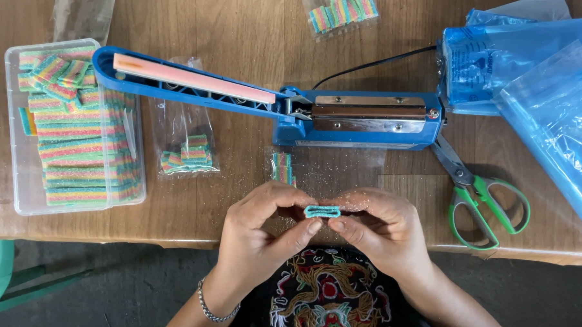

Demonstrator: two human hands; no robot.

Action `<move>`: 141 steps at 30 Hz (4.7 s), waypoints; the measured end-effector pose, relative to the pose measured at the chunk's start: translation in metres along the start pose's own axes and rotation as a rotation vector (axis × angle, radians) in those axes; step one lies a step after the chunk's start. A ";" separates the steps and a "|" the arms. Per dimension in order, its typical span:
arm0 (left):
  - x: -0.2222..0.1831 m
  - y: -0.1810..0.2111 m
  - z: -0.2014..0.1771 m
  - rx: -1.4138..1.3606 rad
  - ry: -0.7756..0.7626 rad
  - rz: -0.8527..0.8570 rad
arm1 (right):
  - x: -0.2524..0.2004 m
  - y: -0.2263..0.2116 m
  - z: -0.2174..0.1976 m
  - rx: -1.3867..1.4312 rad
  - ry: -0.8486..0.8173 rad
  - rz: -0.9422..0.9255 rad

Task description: Trimming and folding multi-colored candy strips using scissors at a workstation.

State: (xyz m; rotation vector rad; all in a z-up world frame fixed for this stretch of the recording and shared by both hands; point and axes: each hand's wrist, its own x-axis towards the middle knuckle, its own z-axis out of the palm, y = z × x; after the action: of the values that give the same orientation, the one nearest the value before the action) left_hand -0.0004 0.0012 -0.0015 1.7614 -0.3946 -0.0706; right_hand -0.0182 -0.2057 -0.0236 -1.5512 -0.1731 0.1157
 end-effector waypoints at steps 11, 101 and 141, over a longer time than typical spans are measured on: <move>-0.009 -0.016 0.009 -0.582 0.001 -0.282 | 0.002 -0.001 0.001 -0.243 -0.015 -0.037; -0.044 -0.012 0.029 -1.470 0.205 -0.267 | -0.113 0.018 -0.039 0.515 -0.344 -0.023; -0.063 -0.007 0.041 -1.146 0.016 -0.039 | -0.110 -0.048 -0.008 0.231 -0.326 0.505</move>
State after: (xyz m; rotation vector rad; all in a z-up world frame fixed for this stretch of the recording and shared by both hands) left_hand -0.0689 -0.0168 -0.0284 0.6356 -0.2220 -0.2549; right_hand -0.1267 -0.2350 0.0206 -1.3085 -0.0182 0.7639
